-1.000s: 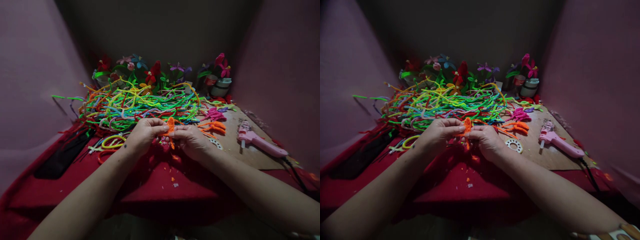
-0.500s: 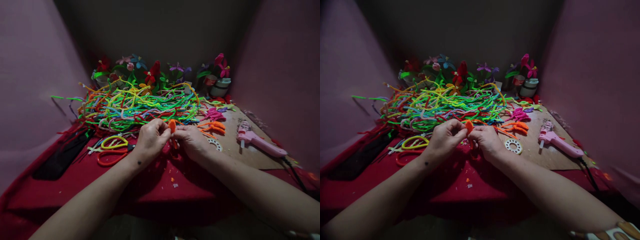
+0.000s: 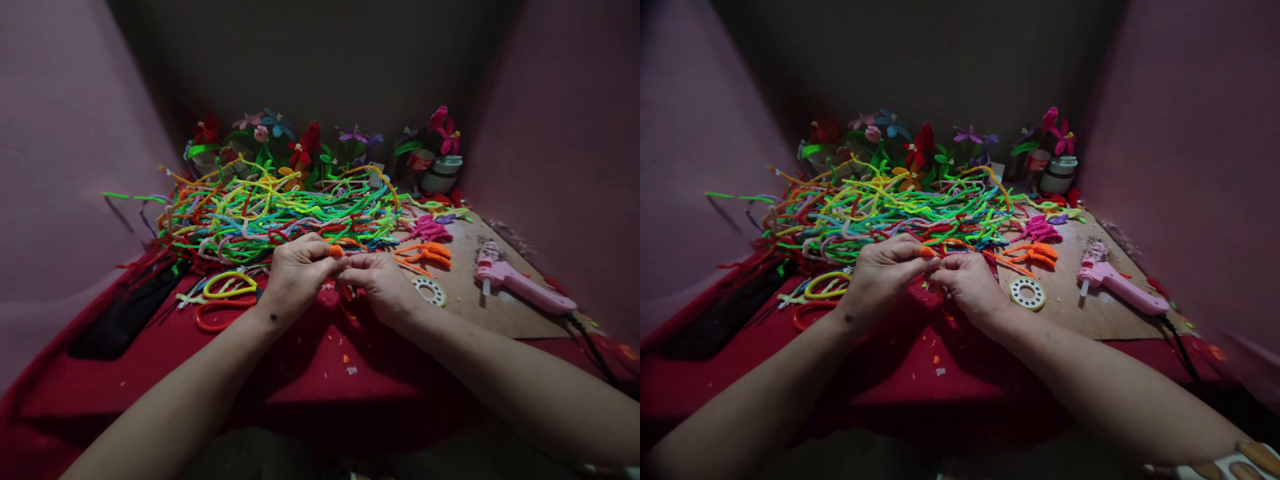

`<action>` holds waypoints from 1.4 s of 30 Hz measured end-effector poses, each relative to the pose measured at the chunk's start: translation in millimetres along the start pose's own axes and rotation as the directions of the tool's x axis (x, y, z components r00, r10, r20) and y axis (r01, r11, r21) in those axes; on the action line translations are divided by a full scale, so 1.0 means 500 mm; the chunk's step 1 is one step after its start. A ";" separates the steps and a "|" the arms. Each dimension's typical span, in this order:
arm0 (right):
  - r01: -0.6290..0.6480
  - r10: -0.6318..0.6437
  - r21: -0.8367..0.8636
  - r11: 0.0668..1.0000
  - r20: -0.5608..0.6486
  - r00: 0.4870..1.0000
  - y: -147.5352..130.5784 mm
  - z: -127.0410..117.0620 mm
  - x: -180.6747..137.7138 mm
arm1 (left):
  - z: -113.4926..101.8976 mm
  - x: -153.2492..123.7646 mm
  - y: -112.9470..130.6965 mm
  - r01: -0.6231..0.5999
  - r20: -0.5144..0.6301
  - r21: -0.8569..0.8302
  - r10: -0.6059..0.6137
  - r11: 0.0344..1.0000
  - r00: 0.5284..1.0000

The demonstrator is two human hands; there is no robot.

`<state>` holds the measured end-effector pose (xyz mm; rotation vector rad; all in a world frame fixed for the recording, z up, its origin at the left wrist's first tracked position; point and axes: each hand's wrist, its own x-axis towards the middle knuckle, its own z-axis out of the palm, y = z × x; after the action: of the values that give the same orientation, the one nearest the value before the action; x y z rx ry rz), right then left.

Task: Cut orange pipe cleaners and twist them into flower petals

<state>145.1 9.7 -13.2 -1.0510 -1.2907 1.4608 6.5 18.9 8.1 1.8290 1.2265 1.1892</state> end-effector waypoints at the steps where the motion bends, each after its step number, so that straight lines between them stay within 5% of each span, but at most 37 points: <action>1: -0.008 0.008 -0.012 1.000 -0.005 1.000 0.000 0.002 -0.001 | 0.004 -0.002 -0.003 -0.028 -0.034 0.041 0.030 0.999 0.999; 8: -0.040 0.039 0.020 0.999 0.024 0.999 0.001 0.007 -0.002 | 0.008 -0.003 -0.009 -0.222 -0.108 0.236 0.252 0.946 0.962; 12: -0.036 0.036 0.164 0.986 0.001 0.999 0.006 0.002 0.004 | -0.013 0.013 -0.002 0.031 -0.140 -0.103 -0.045 0.994 0.989; 15: 0.003 0.012 0.324 0.946 -0.044 0.999 0.010 -0.007 0.015 | -0.026 0.022 -0.001 0.198 -0.031 -0.337 -0.221 0.920 0.975; 20: 0.048 -0.021 0.452 0.891 -0.064 0.998 0.012 -0.015 0.025 | -0.019 0.017 0.002 0.296 0.214 -0.263 -0.243 0.919 0.946; 28: 0.085 -0.060 0.325 0.942 -0.086 0.995 0.004 -0.012 0.016 | -0.010 0.012 0.006 0.388 0.283 -0.273 -0.312 0.880 0.907; 37: 0.071 -0.052 0.219 0.973 -0.091 0.995 -0.001 -0.009 0.014 | -0.004 0.003 0.006 0.238 0.169 -0.242 -0.201 0.941 0.965; 42: 0.019 -0.001 0.279 0.960 -0.065 0.998 0.007 -0.010 0.021 | 0.003 -0.009 -0.020 -0.166 0.079 0.154 0.155 0.974 0.985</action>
<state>147.0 20.8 -17.7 -0.8940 -1.0068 1.5366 3.6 18.5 -2.2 2.1042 1.1840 1.1327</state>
